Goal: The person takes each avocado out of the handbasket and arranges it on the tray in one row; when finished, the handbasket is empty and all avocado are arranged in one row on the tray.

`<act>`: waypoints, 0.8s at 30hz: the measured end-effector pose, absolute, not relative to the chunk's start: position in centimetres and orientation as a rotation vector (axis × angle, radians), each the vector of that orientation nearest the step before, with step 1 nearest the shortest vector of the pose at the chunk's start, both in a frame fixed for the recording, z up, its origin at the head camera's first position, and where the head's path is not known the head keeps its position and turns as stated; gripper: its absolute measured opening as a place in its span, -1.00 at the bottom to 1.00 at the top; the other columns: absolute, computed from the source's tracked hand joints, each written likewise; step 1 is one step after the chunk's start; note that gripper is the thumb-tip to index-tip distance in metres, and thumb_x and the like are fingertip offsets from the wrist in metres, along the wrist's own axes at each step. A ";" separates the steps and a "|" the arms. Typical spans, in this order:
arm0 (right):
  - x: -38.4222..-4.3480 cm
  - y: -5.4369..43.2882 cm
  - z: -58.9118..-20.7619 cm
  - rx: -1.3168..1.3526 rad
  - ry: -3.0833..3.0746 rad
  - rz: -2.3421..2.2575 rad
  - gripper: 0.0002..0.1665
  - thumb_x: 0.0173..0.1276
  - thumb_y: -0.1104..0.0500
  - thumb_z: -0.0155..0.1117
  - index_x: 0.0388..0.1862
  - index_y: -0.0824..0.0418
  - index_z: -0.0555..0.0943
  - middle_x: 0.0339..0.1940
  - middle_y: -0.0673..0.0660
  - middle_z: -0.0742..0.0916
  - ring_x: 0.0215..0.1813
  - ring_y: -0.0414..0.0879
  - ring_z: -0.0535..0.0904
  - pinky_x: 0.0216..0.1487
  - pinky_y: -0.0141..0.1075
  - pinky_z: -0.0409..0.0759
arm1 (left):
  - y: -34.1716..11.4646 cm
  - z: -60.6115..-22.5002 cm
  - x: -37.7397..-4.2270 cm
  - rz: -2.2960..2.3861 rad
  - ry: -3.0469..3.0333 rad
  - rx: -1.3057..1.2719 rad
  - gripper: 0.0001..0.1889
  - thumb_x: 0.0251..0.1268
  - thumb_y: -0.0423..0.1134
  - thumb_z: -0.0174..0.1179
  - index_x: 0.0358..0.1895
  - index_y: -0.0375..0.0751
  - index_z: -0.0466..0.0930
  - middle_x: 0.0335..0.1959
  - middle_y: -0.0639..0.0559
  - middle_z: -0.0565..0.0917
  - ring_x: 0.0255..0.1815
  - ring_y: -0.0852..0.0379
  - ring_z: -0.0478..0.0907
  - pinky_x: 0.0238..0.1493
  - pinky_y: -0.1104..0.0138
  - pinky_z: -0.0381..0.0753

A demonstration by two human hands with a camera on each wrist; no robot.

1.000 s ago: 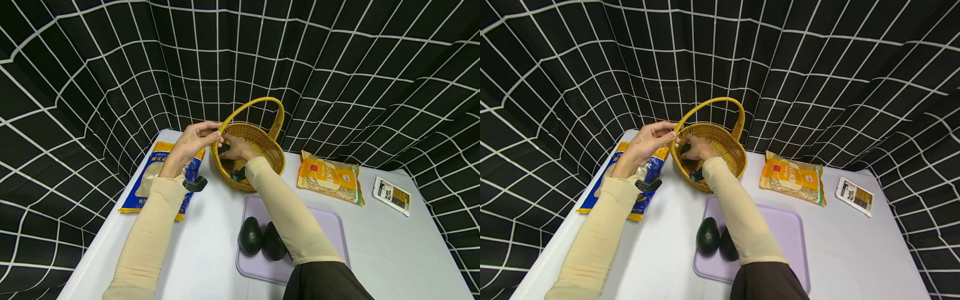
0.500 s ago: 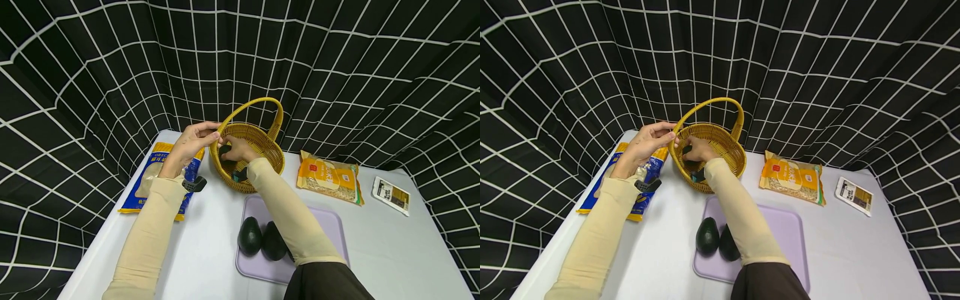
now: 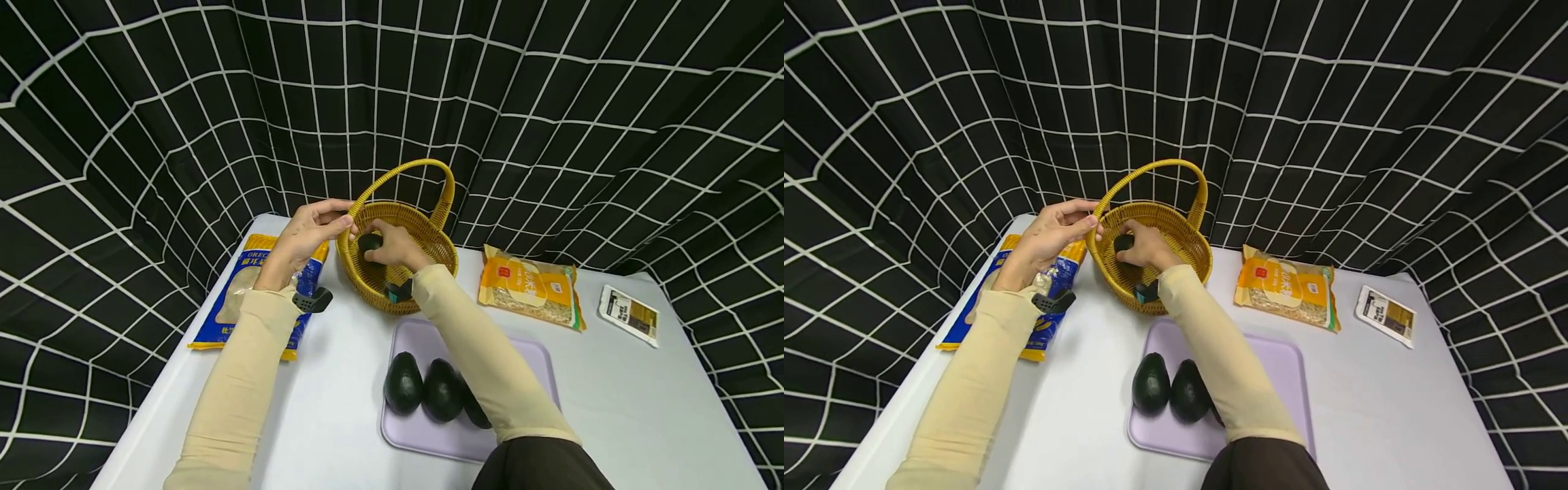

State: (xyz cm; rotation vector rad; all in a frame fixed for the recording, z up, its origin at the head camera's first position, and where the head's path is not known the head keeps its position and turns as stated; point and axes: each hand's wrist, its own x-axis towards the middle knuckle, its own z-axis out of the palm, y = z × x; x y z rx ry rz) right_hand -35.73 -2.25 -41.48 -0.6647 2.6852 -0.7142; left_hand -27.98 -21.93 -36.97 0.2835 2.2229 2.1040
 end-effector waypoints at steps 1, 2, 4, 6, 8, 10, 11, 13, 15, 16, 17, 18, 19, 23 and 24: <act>-35.5 -2.1 -41.4 -0.666 2.685 -0.726 -0.40 0.30 0.03 0.40 0.30 0.00 0.47 0.15 0.23 0.66 0.06 0.08 0.55 0.10 -0.08 0.58 | -21.9 -37.0 -28.0 2.102 2.222 0.282 -0.61 0.54 -0.25 0.13 0.34 -0.27 0.50 -0.31 0.14 0.73 -0.17 0.14 0.66 0.13 0.32 0.60; -35.4 -1.9 -41.3 -0.669 2.684 -0.736 -0.40 0.31 0.03 0.40 0.31 -0.01 0.46 0.16 0.23 0.66 0.06 0.07 0.55 0.08 -0.08 0.58 | -21.9 -37.1 -28.0 2.100 2.224 0.278 -0.61 0.54 -0.24 0.13 0.33 -0.26 0.51 -0.31 0.13 0.73 -0.17 0.15 0.66 0.15 0.32 0.60; -35.0 -1.6 -41.0 -0.677 2.681 -0.762 -0.39 0.31 0.04 0.38 0.33 0.00 0.45 0.17 0.23 0.66 0.05 0.08 0.56 0.07 -0.09 0.58 | -22.0 -37.1 -28.0 2.099 2.225 0.278 -0.61 0.54 -0.24 0.13 0.33 -0.26 0.51 -0.31 0.13 0.73 -0.18 0.14 0.67 0.17 0.32 0.60; -34.6 -1.2 -40.6 -0.693 2.688 -0.784 -0.38 0.32 0.06 0.37 0.35 0.00 0.44 0.19 0.21 0.65 0.06 0.08 0.56 0.09 -0.08 0.58 | -22.0 -37.1 -28.1 2.097 2.229 0.283 -0.60 0.54 -0.23 0.14 0.33 -0.26 0.51 -0.30 0.13 0.73 -0.19 0.15 0.67 0.16 0.33 0.60; -34.2 -0.8 -40.1 -0.711 2.703 -0.808 -0.37 0.31 0.07 0.36 0.36 0.01 0.44 0.20 0.20 0.65 0.07 0.08 0.57 0.11 -0.08 0.58 | -22.0 -37.1 -28.1 2.097 2.233 0.283 -0.60 0.54 -0.23 0.14 0.34 -0.26 0.51 -0.30 0.12 0.73 -0.19 0.14 0.68 0.14 0.35 0.61; -33.9 -0.3 -39.7 -0.732 2.716 -0.845 -0.36 0.31 0.09 0.36 0.36 0.02 0.44 0.19 0.19 0.66 0.06 0.08 0.59 0.10 -0.08 0.60 | -21.9 -37.0 -28.1 2.102 2.228 0.282 -0.60 0.54 -0.24 0.14 0.34 -0.26 0.50 -0.30 0.12 0.73 -0.19 0.11 0.68 0.11 0.35 0.60; -33.7 0.0 -39.6 -0.740 2.725 -0.862 -0.36 0.31 0.09 0.35 0.36 0.02 0.44 0.18 0.18 0.66 0.05 0.07 0.60 0.08 -0.08 0.60 | -21.9 -37.0 -28.0 2.104 2.228 0.275 -0.60 0.54 -0.24 0.14 0.34 -0.26 0.50 -0.30 0.11 0.74 -0.18 0.09 0.68 0.11 0.36 0.61; -33.4 0.5 -39.3 -0.751 2.734 -0.912 -0.35 0.30 0.10 0.35 0.37 0.03 0.44 0.18 0.18 0.67 0.01 0.06 0.62 0.04 -0.09 0.62 | -21.8 -36.9 -28.0 2.106 2.227 0.259 -0.61 0.53 -0.24 0.14 0.33 -0.25 0.51 -0.30 0.11 0.74 -0.16 0.04 0.69 0.15 0.34 0.61; -32.9 1.1 -39.0 -0.763 2.741 -0.965 -0.35 0.29 0.11 0.35 0.37 0.03 0.44 0.20 0.15 0.66 0.00 0.05 0.63 0.02 -0.10 0.63 | -21.8 -36.9 -28.1 2.110 2.223 0.252 -0.61 0.53 -0.24 0.15 0.33 -0.26 0.52 -0.29 0.12 0.74 -0.15 0.05 0.69 0.18 0.34 0.61; -32.7 1.4 -38.9 -0.768 2.748 -0.988 -0.34 0.29 0.10 0.35 0.38 0.02 0.44 0.23 0.13 0.65 0.00 0.04 0.63 0.02 -0.11 0.63 | -21.8 -36.8 -28.1 2.110 2.223 0.251 -0.61 0.52 -0.24 0.15 0.32 -0.26 0.52 -0.30 0.13 0.74 -0.16 0.08 0.69 0.19 0.35 0.61; -32.4 1.8 -38.7 -0.765 2.754 -1.013 -0.34 0.28 0.10 0.34 0.38 0.02 0.44 0.24 0.13 0.65 -0.01 0.04 0.63 0.00 -0.10 0.64 | -21.8 -36.8 -28.1 2.111 2.223 0.247 -0.61 0.52 -0.23 0.16 0.32 -0.25 0.53 -0.29 0.13 0.74 -0.16 0.09 0.70 0.20 0.36 0.61; -32.1 2.1 -38.5 -0.766 2.761 -1.039 -0.33 0.27 0.10 0.34 0.37 0.01 0.44 0.26 0.13 0.65 -0.02 0.05 0.64 0.00 -0.10 0.64 | -21.8 -36.8 -28.2 2.113 2.222 0.251 -0.61 0.52 -0.23 0.16 0.32 -0.25 0.53 -0.29 0.14 0.74 -0.16 0.11 0.70 0.20 0.36 0.61; -31.8 2.5 -38.4 -0.766 2.767 -1.062 -0.33 0.27 0.10 0.34 0.37 0.01 0.44 0.27 0.12 0.64 -0.03 0.05 0.64 -0.01 -0.09 0.64 | -21.8 -36.8 -28.2 2.112 2.218 0.258 -0.60 0.52 -0.23 0.16 0.32 -0.25 0.53 -0.29 0.15 0.75 -0.15 0.14 0.69 0.20 0.37 0.61; -30.2 4.1 -38.2 -0.750 2.794 -1.125 -0.33 0.25 0.08 0.34 0.37 -0.04 0.45 0.29 0.12 0.63 -0.04 0.10 0.64 -0.05 -0.06 0.66 | -21.8 -36.9 -28.0 2.122 2.206 0.248 -0.60 0.52 -0.23 0.16 0.33 -0.24 0.52 -0.29 0.13 0.75 -0.19 0.18 0.69 0.11 0.41 0.62; -29.8 4.5 -38.2 -0.750 2.795 -1.136 -0.33 0.25 0.07 0.34 0.37 -0.04 0.45 0.31 0.12 0.62 -0.03 0.10 0.63 -0.05 -0.05 0.66 | -21.8 -36.9 -28.0 2.126 2.204 0.243 -0.60 0.52 -0.24 0.16 0.33 -0.24 0.52 -0.29 0.12 0.75 -0.21 0.17 0.69 0.10 0.41 0.63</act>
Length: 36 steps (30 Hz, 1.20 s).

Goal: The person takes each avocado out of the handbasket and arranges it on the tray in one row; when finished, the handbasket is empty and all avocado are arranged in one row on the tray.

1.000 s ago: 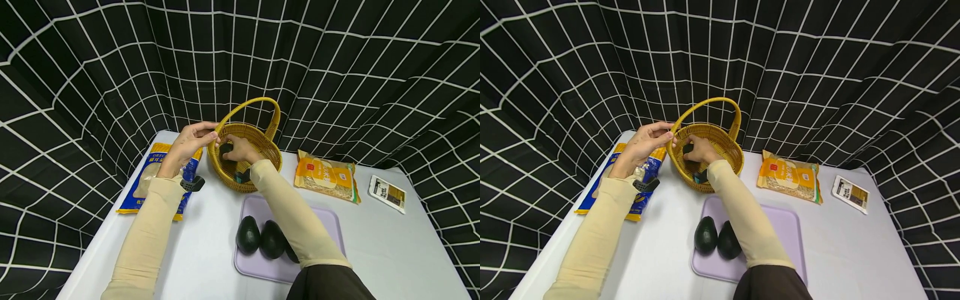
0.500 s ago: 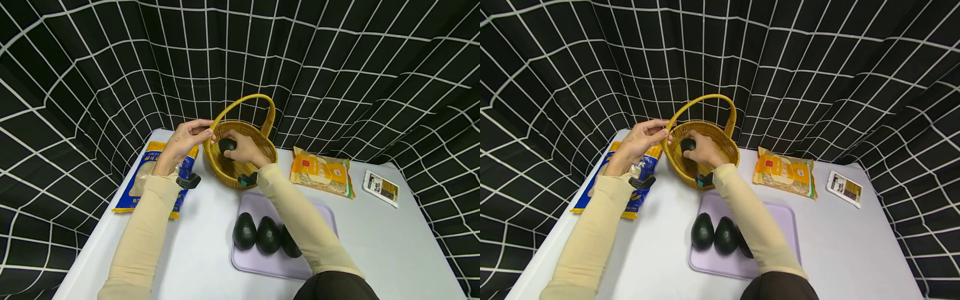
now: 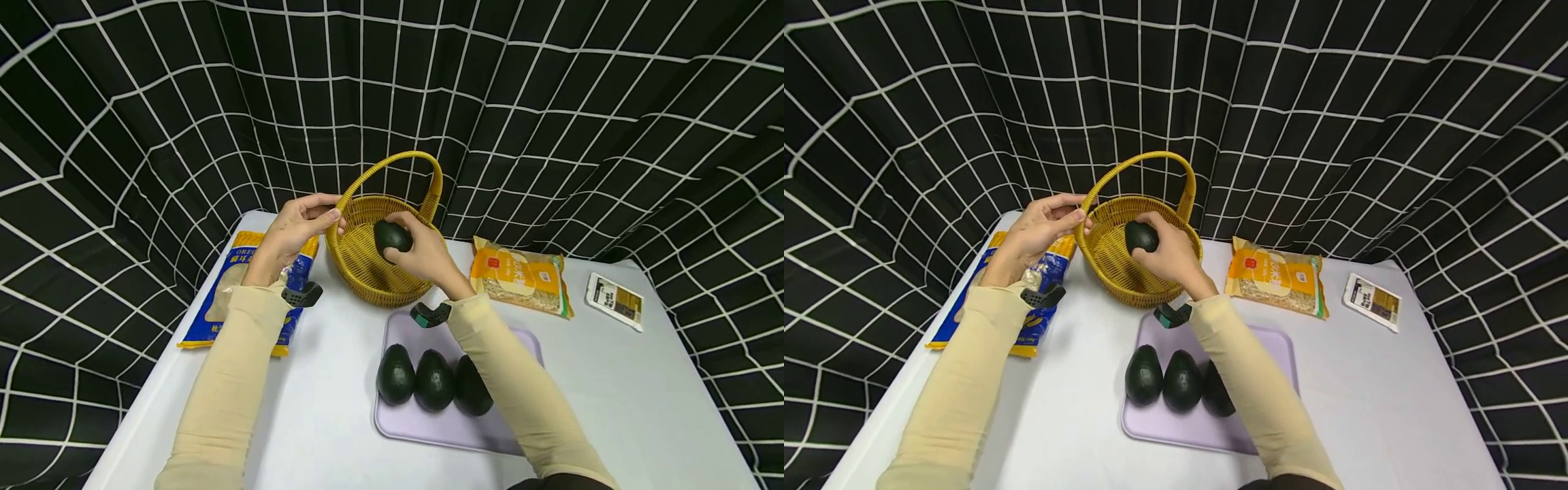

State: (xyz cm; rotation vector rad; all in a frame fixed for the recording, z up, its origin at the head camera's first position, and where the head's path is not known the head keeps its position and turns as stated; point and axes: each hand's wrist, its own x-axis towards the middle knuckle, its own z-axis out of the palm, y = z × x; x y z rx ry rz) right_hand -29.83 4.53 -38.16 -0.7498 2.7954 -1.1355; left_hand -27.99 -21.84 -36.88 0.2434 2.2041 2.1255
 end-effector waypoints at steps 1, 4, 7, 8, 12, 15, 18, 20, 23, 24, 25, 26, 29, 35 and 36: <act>-29.4 5.0 -38.2 -0.751 2.801 -1.142 -0.33 0.25 0.06 0.34 0.37 -0.04 0.44 0.32 0.12 0.62 -0.02 0.10 0.63 -0.05 -0.05 0.67 | -21.8 -36.9 -28.0 2.124 2.207 0.240 -0.60 0.52 -0.24 0.15 0.34 -0.24 0.52 -0.30 0.11 0.75 -0.21 0.17 0.69 0.09 0.41 0.63; -28.3 6.5 -38.3 -0.762 2.815 -1.163 -0.33 0.25 0.05 0.34 0.37 -0.05 0.44 0.32 0.11 0.61 -0.03 0.10 0.63 -0.06 -0.05 0.67 | -21.7 -36.9 -27.9 2.135 2.210 0.226 -0.62 0.53 -0.27 0.13 0.33 -0.24 0.52 -0.30 0.08 0.74 -0.23 0.15 0.69 0.06 0.40 0.65; -27.2 8.1 -38.4 -0.747 2.818 -1.198 -0.34 0.25 0.05 0.35 0.36 -0.07 0.45 0.22 0.15 0.65 -0.08 0.10 0.65 -0.11 -0.05 0.67 | -21.6 -36.9 -27.9 2.132 2.216 0.224 -0.62 0.54 -0.27 0.13 0.33 -0.24 0.51 -0.29 0.08 0.74 -0.22 0.15 0.69 0.06 0.39 0.65; -26.9 8.6 -38.6 -0.741 2.806 -1.221 -0.34 0.25 0.07 0.36 0.35 -0.07 0.45 0.20 0.16 0.65 -0.05 0.11 0.64 -0.10 -0.06 0.66 | -21.6 -36.9 -27.9 2.128 2.217 0.220 -0.62 0.54 -0.26 0.13 0.33 -0.24 0.51 -0.29 0.09 0.74 -0.22 0.15 0.69 0.06 0.39 0.64; -25.2 11.0 -39.2 -0.678 2.753 -1.316 -0.33 0.27 0.14 0.37 0.36 -0.06 0.45 0.20 0.20 0.63 0.03 0.13 0.65 -0.06 -0.04 0.70 | -21.7 -36.8 -27.9 2.100 2.219 0.216 -0.57 0.53 -0.22 0.15 0.37 -0.23 0.48 -0.27 0.12 0.74 -0.18 0.17 0.69 0.10 0.37 0.61; -24.0 12.9 -39.8 -0.610 2.737 -1.356 -0.33 0.29 0.15 0.39 0.38 -0.07 0.44 0.25 0.25 0.61 0.03 0.18 0.68 -0.08 -0.06 0.73 | -21.8 -36.8 -27.9 2.081 2.225 0.208 -0.55 0.53 -0.20 0.16 0.39 -0.23 0.46 -0.25 0.13 0.73 -0.16 0.18 0.69 0.15 0.36 0.59; -22.7 14.6 -40.3 -0.514 2.758 -1.360 -0.33 0.30 0.12 0.40 0.38 -0.12 0.43 0.24 0.29 0.63 0.00 0.19 0.71 -0.13 -0.10 0.72 | -21.7 -36.8 -27.9 2.080 2.233 0.189 -0.56 0.52 -0.20 0.16 0.38 -0.21 0.47 -0.24 0.13 0.73 -0.15 0.18 0.69 0.16 0.36 0.60; -21.8 15.7 -40.7 -0.446 2.778 -1.352 -0.33 0.30 0.11 0.41 0.37 -0.13 0.43 0.22 0.29 0.64 -0.01 0.18 0.71 -0.13 -0.12 0.70 | -21.6 -36.8 -27.9 2.089 2.233 0.176 -0.57 0.51 -0.21 0.17 0.36 -0.21 0.50 -0.25 0.13 0.74 -0.15 0.18 0.70 0.15 0.38 0.62; -20.5 17.2 -41.3 -0.356 2.811 -1.331 -0.34 0.32 0.10 0.40 0.38 -0.12 0.43 0.23 0.29 0.65 -0.01 0.17 0.71 -0.08 -0.14 0.68 | -21.4 -36.8 -27.8 2.106 2.235 0.153 -0.61 0.50 -0.22 0.18 0.32 -0.18 0.54 -0.26 0.13 0.75 -0.15 0.18 0.71 0.11 0.41 0.65; -20.1 17.6 -41.5 -0.328 2.819 -1.327 -0.34 0.32 0.10 0.40 0.39 -0.12 0.43 0.23 0.29 0.65 0.00 0.17 0.71 -0.06 -0.13 0.67 | -21.4 -36.8 -27.8 2.109 2.235 0.152 -0.61 0.49 -0.22 0.19 0.31 -0.18 0.55 -0.26 0.13 0.76 -0.15 0.18 0.71 0.10 0.42 0.65; -19.7 18.0 -41.7 -0.306 2.823 -1.330 -0.34 0.33 0.10 0.39 0.39 -0.10 0.43 0.23 0.31 0.65 -0.01 0.18 0.71 -0.06 -0.12 0.68 | -21.3 -36.8 -27.8 2.113 2.233 0.150 -0.61 0.49 -0.23 0.19 0.31 -0.18 0.55 -0.26 0.13 0.76 -0.15 0.18 0.72 0.10 0.42 0.66; -19.2 18.4 -41.9 -0.284 2.831 -1.331 -0.34 0.34 0.10 0.39 0.40 -0.09 0.43 0.24 0.31 0.64 0.01 0.18 0.71 -0.04 -0.12 0.67 | -21.3 -36.8 -27.8 2.115 2.232 0.155 -0.61 0.49 -0.23 0.19 0.31 -0.19 0.55 -0.26 0.12 0.76 -0.15 0.17 0.72 0.09 0.41 0.66; -17.8 19.3 -42.4 -0.213 2.845 -1.339 -0.32 0.35 0.10 0.39 0.42 -0.08 0.41 0.27 0.33 0.63 0.03 0.20 0.71 -0.03 -0.11 0.66 | -21.3 -36.9 -27.8 2.111 2.232 0.160 -0.61 0.49 -0.22 0.19 0.31 -0.19 0.55 -0.26 0.13 0.76 -0.15 0.18 0.71 0.10 0.42 0.65; -15.3 20.4 -43.2 -0.023 2.843 -1.353 -0.30 0.37 0.07 0.39 0.45 -0.10 0.38 0.29 0.34 0.62 0.07 0.23 0.68 0.01 -0.09 0.61 | -21.4 -36.9 -27.8 2.126 2.225 0.158 -0.62 0.49 -0.23 0.19 0.30 -0.20 0.55 -0.26 0.12 0.75 -0.17 0.18 0.71 0.08 0.44 0.66; -15.0 20.6 -43.3 0.008 2.840 -1.351 -0.30 0.37 0.06 0.39 0.45 -0.10 0.38 0.29 0.34 0.62 0.08 0.23 0.67 0.02 -0.08 0.59 | -21.4 -36.9 -27.8 2.134 2.217 0.160 -0.62 0.48 -0.24 0.19 0.29 -0.21 0.55 -0.26 0.11 0.75 -0.17 0.18 0.71 0.08 0.44 0.66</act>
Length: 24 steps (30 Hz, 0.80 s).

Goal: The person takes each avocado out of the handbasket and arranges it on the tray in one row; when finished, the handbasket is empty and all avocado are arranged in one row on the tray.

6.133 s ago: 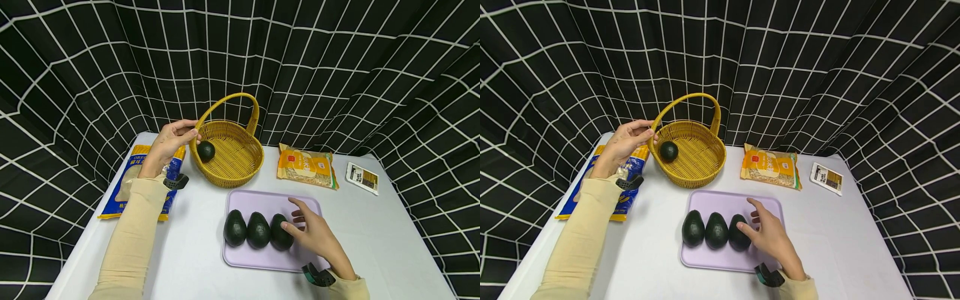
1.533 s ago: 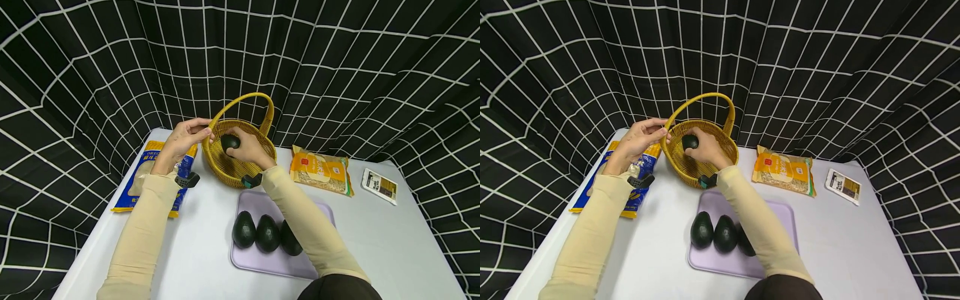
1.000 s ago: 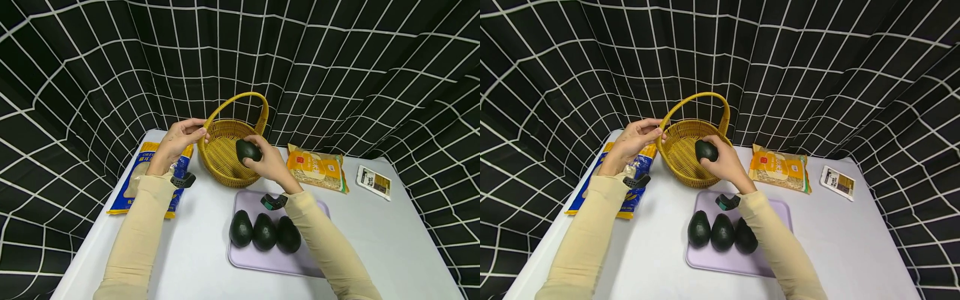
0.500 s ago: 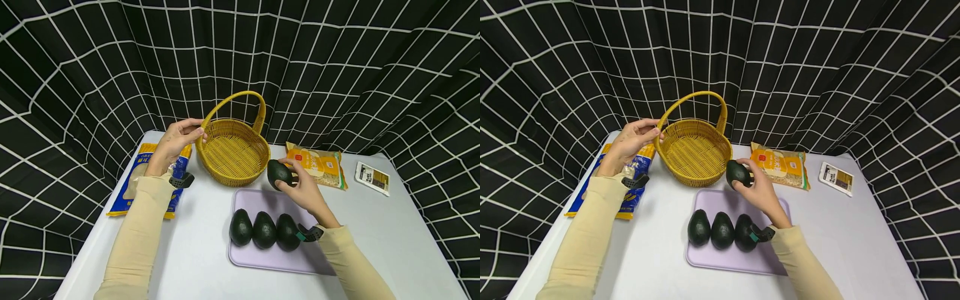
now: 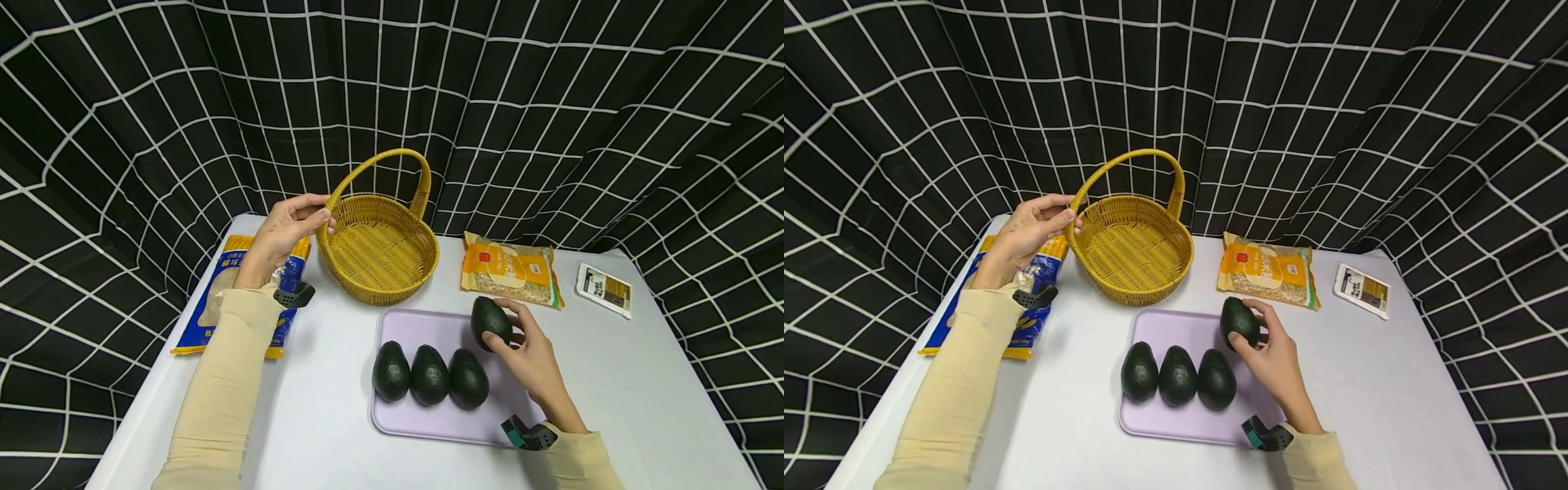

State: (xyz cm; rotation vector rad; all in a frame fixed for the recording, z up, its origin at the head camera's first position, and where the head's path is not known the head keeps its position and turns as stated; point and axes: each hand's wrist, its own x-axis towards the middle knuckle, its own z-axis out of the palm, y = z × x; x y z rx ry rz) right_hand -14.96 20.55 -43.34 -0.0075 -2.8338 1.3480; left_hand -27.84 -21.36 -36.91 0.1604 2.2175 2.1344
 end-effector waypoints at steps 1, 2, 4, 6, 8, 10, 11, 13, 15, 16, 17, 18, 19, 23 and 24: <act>-14.6 20.7 -43.5 -0.037 -2.838 1.345 -0.30 0.38 0.04 0.38 0.46 -0.11 0.37 0.29 0.34 0.62 0.09 0.23 0.67 0.03 -0.07 0.59 | -21.4 -36.9 -27.9 2.139 2.213 0.164 -0.62 0.49 -0.25 0.19 0.29 -0.21 0.55 -0.26 0.11 0.75 -0.17 0.18 0.71 0.07 0.44 0.66; -14.2 20.9 -43.7 -0.064 -2.841 1.336 -0.30 0.38 0.03 0.38 0.46 -0.11 0.37 0.28 0.35 0.63 0.09 0.23 0.67 0.04 -0.07 0.58 | -21.4 -36.9 -27.9 2.135 2.211 0.170 -0.61 0.49 -0.25 0.19 0.30 -0.22 0.54 -0.26 0.11 0.75 -0.17 0.18 0.71 0.07 0.44 0.66; -13.4 21.2 -44.1 -0.117 -2.847 1.314 -0.30 0.39 0.01 0.37 0.46 -0.10 0.36 0.27 0.36 0.63 0.09 0.23 0.67 0.04 -0.06 0.58 | -21.5 -36.8 -27.9 2.120 2.212 0.179 -0.60 0.50 -0.24 0.18 0.33 -0.23 0.52 -0.26 0.12 0.74 -0.17 0.19 0.71 0.08 0.44 0.65; -12.5 21.5 -44.6 -0.164 -2.847 1.293 -0.30 0.38 0.02 0.38 0.46 -0.10 0.37 0.27 0.35 0.64 0.11 0.22 0.67 0.06 -0.05 0.58 | -21.6 -36.8 -27.9 2.099 2.217 0.196 -0.57 0.51 -0.22 0.17 0.35 -0.24 0.49 -0.26 0.14 0.74 -0.17 0.20 0.70 0.12 0.42 0.63; -11.6 21.7 -45.1 -0.203 -2.845 1.275 -0.30 0.37 0.02 0.39 0.45 -0.10 0.38 0.25 0.35 0.65 0.11 0.23 0.67 0.07 -0.03 0.59 | -21.7 -36.8 -27.9 2.083 2.226 0.215 -0.56 0.52 -0.21 0.15 0.37 -0.25 0.47 -0.26 0.14 0.73 -0.17 0.21 0.70 0.17 0.37 0.62; -10.9 21.8 -45.4 -0.226 -2.857 1.247 -0.30 0.36 0.00 0.40 0.44 -0.11 0.38 0.25 0.35 0.65 0.11 0.23 0.67 0.05 -0.01 0.60 | -21.7 -36.7 -27.8 2.091 2.230 0.220 -0.57 0.52 -0.22 0.15 0.36 -0.25 0.48 -0.26 0.14 0.74 -0.17 0.20 0.71 0.20 0.33 0.62; -10.5 21.9 -45.6 -0.227 -2.860 1.237 -0.30 0.36 0.00 0.40 0.44 -0.12 0.38 0.24 0.36 0.65 0.10 0.23 0.68 0.03 -0.02 0.62 | -21.6 -36.7 -27.8 2.101 2.227 0.219 -0.58 0.52 -0.22 0.16 0.35 -0.25 0.50 -0.26 0.13 0.74 -0.18 0.20 0.71 0.21 0.32 0.62; -9.9 21.9 -45.9 -0.215 -2.865 1.198 -0.29 0.34 0.01 0.41 0.43 -0.10 0.39 0.24 0.40 0.64 0.05 0.25 0.71 -0.04 -0.01 0.65 | -21.6 -36.7 -27.8 2.117 2.226 0.214 -0.59 0.51 -0.23 0.16 0.33 -0.24 0.52 -0.27 0.12 0.74 -0.18 0.19 0.71 0.20 0.31 0.63; -9.4 22.0 -46.2 -0.199 -2.873 1.162 -0.29 0.32 0.02 0.42 0.42 -0.09 0.40 0.24 0.42 0.63 -0.01 0.25 0.73 -0.11 -0.03 0.65 | -21.5 -36.6 -27.8 2.124 2.229 0.204 -0.61 0.51 -0.23 0.17 0.31 -0.23 0.53 -0.28 0.12 0.75 -0.19 0.18 0.71 0.18 0.33 0.64; -9.2 22.1 -46.4 -0.191 -2.877 1.149 -0.29 0.31 0.04 0.43 0.42 -0.08 0.41 0.23 0.43 0.63 -0.05 0.24 0.74 -0.14 -0.05 0.65 | -21.4 -36.6 -27.8 2.123 2.230 0.200 -0.61 0.51 -0.23 0.17 0.31 -0.23 0.53 -0.28 0.12 0.75 -0.18 0.17 0.71 0.19 0.32 0.64; -9.0 22.1 -46.6 -0.181 -2.877 1.140 -0.29 0.30 0.05 0.44 0.41 -0.07 0.42 0.24 0.43 0.62 -0.06 0.24 0.74 -0.15 -0.06 0.64 | -21.4 -36.6 -27.8 2.117 2.233 0.195 -0.61 0.51 -0.23 0.17 0.32 -0.22 0.53 -0.28 0.12 0.75 -0.19 0.17 0.71 0.19 0.32 0.64; -8.8 22.2 -46.7 -0.177 -2.880 1.129 -0.29 0.29 0.06 0.44 0.40 -0.06 0.43 0.23 0.43 0.63 -0.08 0.22 0.74 -0.16 -0.06 0.64 | -21.4 -36.6 -27.8 2.109 2.238 0.193 -0.60 0.51 -0.22 0.17 0.32 -0.22 0.53 -0.28 0.13 0.75 -0.18 0.17 0.71 0.19 0.32 0.64; -8.7 22.2 -46.9 -0.175 -2.884 1.127 -0.29 0.28 0.07 0.45 0.39 -0.05 0.43 0.20 0.43 0.64 -0.10 0.20 0.74 -0.18 -0.08 0.63 | -21.4 -36.6 -27.7 2.106 2.240 0.190 -0.60 0.51 -0.22 0.16 0.32 -0.22 0.53 -0.28 0.13 0.75 -0.18 0.17 0.71 0.19 0.33 0.64; -8.3 22.2 -47.3 -0.165 -2.880 1.092 -0.30 0.25 0.08 0.47 0.36 -0.04 0.46 0.12 0.40 0.69 -0.13 0.15 0.73 -0.20 -0.11 0.61 | -21.4 -36.7 -27.7 2.114 2.235 0.177 -0.60 0.50 -0.22 0.18 0.32 -0.22 0.53 -0.27 0.12 0.75 -0.18 0.18 0.71 0.13 0.39 0.65; -8.2 22.2 -47.3 -0.162 -2.876 1.079 -0.30 0.23 0.09 0.47 0.35 -0.03 0.47 0.08 0.40 0.71 -0.16 0.14 0.73 -0.22 -0.11 0.60 | -21.4 -36.7 -27.7 2.119 2.232 0.180 -0.60 0.49 -0.22 0.18 0.32 -0.23 0.53 -0.27 0.12 0.75 -0.18 0.18 0.71 0.11 0.41 0.66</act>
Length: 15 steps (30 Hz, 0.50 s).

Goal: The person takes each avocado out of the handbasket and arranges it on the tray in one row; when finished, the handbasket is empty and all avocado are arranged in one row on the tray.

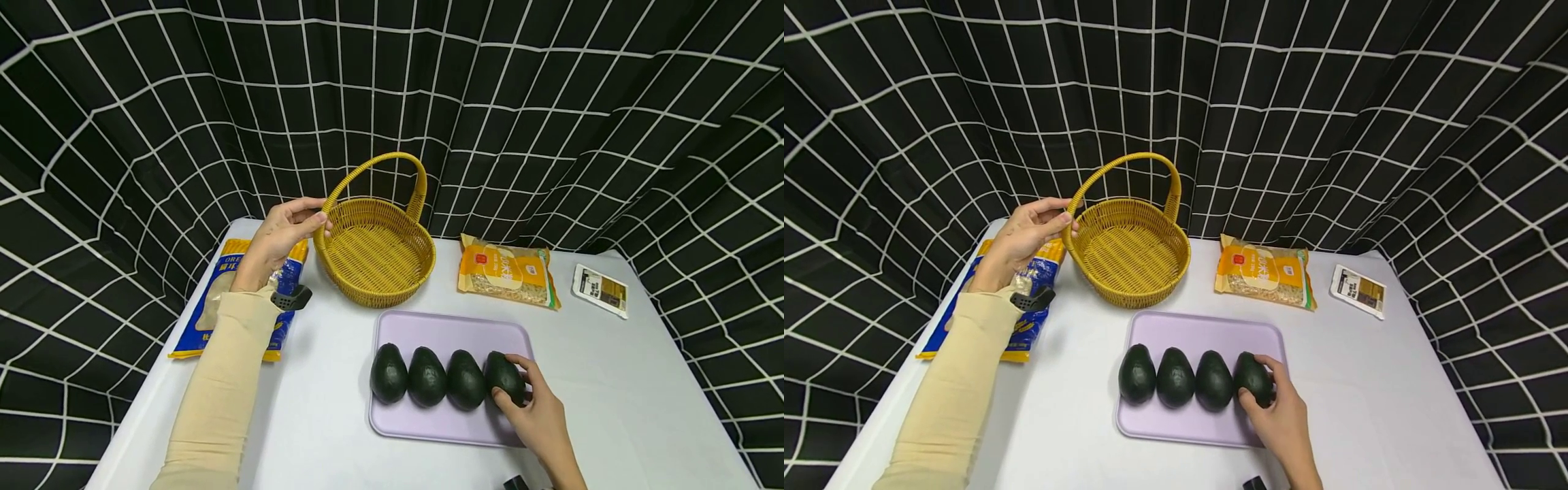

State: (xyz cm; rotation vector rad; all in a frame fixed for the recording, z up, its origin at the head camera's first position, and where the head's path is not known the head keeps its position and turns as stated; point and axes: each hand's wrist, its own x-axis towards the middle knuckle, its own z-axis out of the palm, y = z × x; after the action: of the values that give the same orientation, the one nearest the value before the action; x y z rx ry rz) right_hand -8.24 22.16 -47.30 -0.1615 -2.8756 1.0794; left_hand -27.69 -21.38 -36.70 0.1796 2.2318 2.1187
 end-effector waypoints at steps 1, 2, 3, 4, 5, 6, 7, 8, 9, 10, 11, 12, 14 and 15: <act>-8.2 22.1 -47.4 -0.155 -2.868 1.064 -0.30 0.21 0.10 0.48 0.34 -0.02 0.48 0.06 0.39 0.72 -0.17 0.12 0.72 -0.23 -0.13 0.59 | -21.4 -36.7 -27.7 2.123 2.229 0.179 -0.60 0.49 -0.23 0.18 0.32 -0.23 0.53 -0.26 0.12 0.75 -0.18 0.19 0.71 0.09 0.42 0.66; -8.2 22.1 -47.4 -0.148 -2.861 1.047 -0.30 0.20 0.11 0.49 0.33 -0.02 0.49 0.04 0.37 0.72 -0.18 0.10 0.71 -0.23 -0.14 0.58 | -21.4 -36.7 -27.7 2.125 2.228 0.178 -0.60 0.49 -0.23 0.19 0.32 -0.23 0.53 -0.26 0.12 0.75 -0.18 0.19 0.71 0.08 0.43 0.66; -8.2 22.0 -47.4 -0.136 -2.854 1.029 -0.30 0.18 0.12 0.49 0.32 0.00 0.50 0.03 0.36 0.73 -0.21 0.07 0.70 -0.24 -0.16 0.57 | -21.3 -36.7 -27.7 2.126 2.227 0.180 -0.60 0.49 -0.23 0.19 0.32 -0.24 0.53 -0.26 0.12 0.75 -0.18 0.19 0.71 0.08 0.43 0.66; -8.2 22.0 -47.5 -0.125 -2.847 1.014 -0.30 0.16 0.13 0.50 0.31 0.01 0.50 0.00 0.34 0.74 -0.24 0.03 0.68 -0.26 -0.18 0.56 | -21.3 -36.7 -27.7 2.126 2.227 0.181 -0.60 0.49 -0.23 0.18 0.31 -0.23 0.53 -0.26 0.12 0.75 -0.18 0.19 0.71 0.08 0.43 0.66; -8.2 22.0 -47.5 -0.113 -2.842 1.000 -0.30 0.15 0.14 0.50 0.30 0.02 0.51 -0.04 0.31 0.74 -0.28 -0.02 0.64 -0.29 -0.22 0.53 | -21.3 -36.6 -27.7 2.126 2.227 0.184 -0.60 0.49 -0.22 0.19 0.31 -0.23 0.53 -0.26 0.11 0.75 -0.18 0.19 0.71 0.08 0.43 0.66; -8.2 21.9 -47.5 -0.100 -2.837 0.985 -0.30 0.14 0.15 0.50 0.30 0.02 0.51 -0.07 0.28 0.74 -0.32 -0.07 0.60 -0.32 -0.25 0.50 | -21.3 -36.6 -27.7 2.127 2.228 0.184 -0.60 0.49 -0.22 0.19 0.31 -0.23 0.54 -0.25 0.12 0.75 -0.18 0.19 0.71 0.08 0.42 0.66; -8.2 21.9 -47.5 -0.088 -2.832 0.969 -0.30 0.13 0.15 0.50 0.29 0.03 0.52 -0.10 0.25 0.73 -0.35 -0.11 0.55 -0.34 -0.28 0.48 | -21.3 -36.6 -27.7 2.128 2.228 0.185 -0.60 0.49 -0.22 0.19 0.31 -0.23 0.54 -0.25 0.11 0.75 -0.18 0.19 0.71 0.08 0.42 0.66; -8.2 21.9 -47.5 -0.076 -2.829 0.954 -0.30 0.13 0.15 0.50 0.29 0.04 0.52 -0.13 0.23 0.73 -0.38 -0.14 0.51 -0.36 -0.31 0.45 | -21.2 -36.6 -27.7 2.132 2.227 0.187 -0.60 0.49 -0.23 0.19 0.31 -0.24 0.54 -0.25 0.11 0.75 -0.18 0.18 0.71 0.08 0.41 0.66; -8.2 21.9 -47.5 -0.064 -2.827 0.942 -0.30 0.12 0.15 0.50 0.29 0.04 0.51 -0.16 0.21 0.72 -0.41 -0.15 0.46 -0.38 -0.32 0.42 | -21.2 -36.6 -27.7 2.133 2.227 0.187 -0.60 0.49 -0.23 0.19 0.31 -0.24 0.54 -0.25 0.10 0.75 -0.18 0.18 0.72 0.08 0.41 0.67; -8.2 21.9 -47.5 -0.052 -2.825 0.933 -0.29 0.12 0.15 0.50 0.29 0.05 0.51 -0.18 0.20 0.71 -0.42 -0.15 0.43 -0.39 -0.33 0.39 | -21.3 -36.6 -27.7 2.132 2.229 0.186 -0.60 0.49 -0.23 0.19 0.31 -0.24 0.54 -0.25 0.11 0.75 -0.18 0.18 0.72 0.07 0.41 0.67; -8.2 21.9 -47.5 -0.041 -2.824 0.926 -0.29 0.12 0.14 0.49 0.29 0.05 0.51 -0.18 0.19 0.70 -0.41 -0.15 0.42 -0.39 -0.33 0.38 | -21.3 -36.6 -27.7 2.132 2.230 0.185 -0.60 0.49 -0.23 0.18 0.31 -0.24 0.54 -0.25 0.10 0.75 -0.18 0.18 0.72 0.07 0.40 0.67; -8.2 21.9 -47.5 -0.031 -2.823 0.918 -0.29 0.13 0.14 0.49 0.29 0.06 0.50 -0.18 0.20 0.70 -0.40 -0.14 0.43 -0.38 -0.32 0.39 | -21.3 -36.7 -27.7 2.133 2.228 0.184 -0.61 0.49 -0.24 0.18 0.31 -0.25 0.53 -0.25 0.10 0.75 -0.19 0.18 0.72 0.08 0.40 0.67; -8.2 21.9 -47.5 -0.013 -2.824 0.912 -0.29 0.14 0.14 0.49 0.30 0.08 0.50 -0.15 0.23 0.71 -0.35 -0.11 0.47 -0.35 -0.28 0.42 | -21.3 -36.7 -27.7 2.130 2.226 0.177 -0.60 0.50 -0.24 0.18 0.31 -0.25 0.53 -0.25 0.10 0.75 -0.18 0.18 0.72 0.08 0.39 0.68; -8.2 21.9 -47.5 -0.006 -2.825 0.911 -0.29 0.14 0.14 0.49 0.30 0.08 0.49 -0.13 0.24 0.71 -0.32 -0.08 0.49 -0.34 -0.26 0.43 | -21.3 -36.7 -27.7 2.126 2.228 0.174 -0.60 0.50 -0.24 0.18 0.31 -0.24 0.53 -0.25 0.11 0.75 -0.18 0.19 0.72 0.08 0.40 0.68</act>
State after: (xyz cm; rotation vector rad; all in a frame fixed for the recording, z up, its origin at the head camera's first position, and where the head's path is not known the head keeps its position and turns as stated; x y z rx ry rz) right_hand -8.17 21.94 -47.50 -0.0060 -2.8254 0.9105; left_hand -27.69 -21.27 -36.66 0.1743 2.2279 2.1262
